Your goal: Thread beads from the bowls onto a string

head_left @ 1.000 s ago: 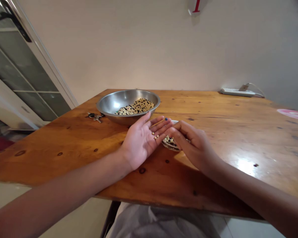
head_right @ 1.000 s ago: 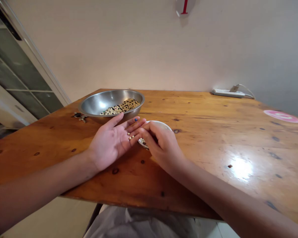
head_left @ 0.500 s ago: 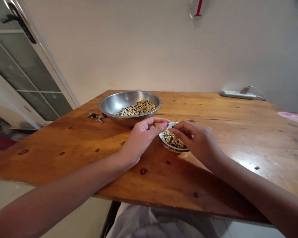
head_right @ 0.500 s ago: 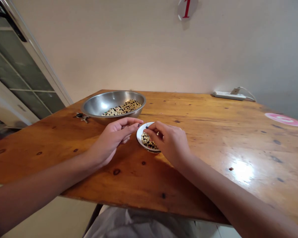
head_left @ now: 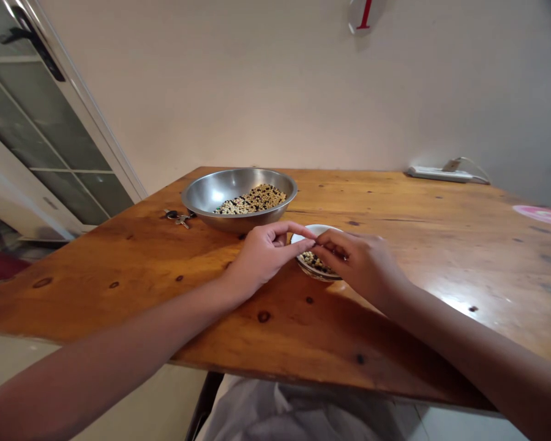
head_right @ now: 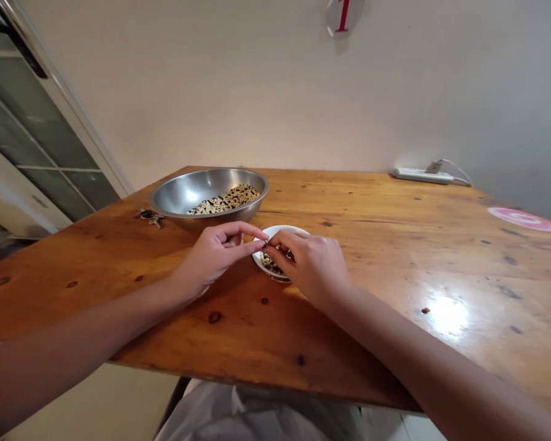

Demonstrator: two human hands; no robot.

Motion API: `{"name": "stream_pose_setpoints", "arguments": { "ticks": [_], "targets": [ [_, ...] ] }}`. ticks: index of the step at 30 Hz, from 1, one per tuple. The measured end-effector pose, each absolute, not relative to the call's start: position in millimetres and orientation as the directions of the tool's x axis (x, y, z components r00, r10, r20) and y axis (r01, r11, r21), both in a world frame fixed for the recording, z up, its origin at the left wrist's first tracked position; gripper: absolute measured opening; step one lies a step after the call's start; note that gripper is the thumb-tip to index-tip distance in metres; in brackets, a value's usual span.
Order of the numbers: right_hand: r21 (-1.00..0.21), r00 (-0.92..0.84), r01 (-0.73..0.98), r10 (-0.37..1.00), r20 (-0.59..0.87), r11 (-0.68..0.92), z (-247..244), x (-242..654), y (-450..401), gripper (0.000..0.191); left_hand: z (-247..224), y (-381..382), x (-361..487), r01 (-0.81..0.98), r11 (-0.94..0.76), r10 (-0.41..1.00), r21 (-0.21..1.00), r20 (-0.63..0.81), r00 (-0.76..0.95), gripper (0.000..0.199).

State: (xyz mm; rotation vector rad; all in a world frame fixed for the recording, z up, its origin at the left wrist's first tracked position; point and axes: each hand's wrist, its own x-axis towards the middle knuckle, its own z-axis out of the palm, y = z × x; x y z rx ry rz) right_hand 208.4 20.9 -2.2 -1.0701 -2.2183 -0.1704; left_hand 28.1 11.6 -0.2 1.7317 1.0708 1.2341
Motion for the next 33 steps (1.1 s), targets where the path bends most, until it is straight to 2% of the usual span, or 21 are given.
{"name": "stream_pose_setpoints", "arguments": {
  "ticks": [3,9,19,26,33],
  "targets": [
    [-0.186,-0.446,0.725,0.658,0.607,0.663,-2,208,22,0.024,0,11,28,0.249,-0.397,0.917,0.883,0.368,0.155,0.016],
    [-0.371,-0.36,0.705,0.756,0.547,0.605,-3,212,29,0.019,1,12,26,0.215,-0.448,0.894,0.868,0.438,0.092,0.016],
    [-0.483,-0.276,0.666,0.79,0.548,0.568,-1,220,38,0.02,2,11,26,0.241,-0.487,0.872,0.839,0.483,0.082,0.015],
    [-0.474,-0.274,0.661,0.775,0.569,0.582,-1,221,41,0.02,-1,17,23,0.353,-0.504,0.861,0.789,0.491,0.131,0.016],
    [-0.342,-0.486,0.579,0.65,0.584,0.74,-1,219,36,0.016,-1,16,21,0.466,-0.591,0.803,0.659,0.534,0.264,0.016]
  ]
}}
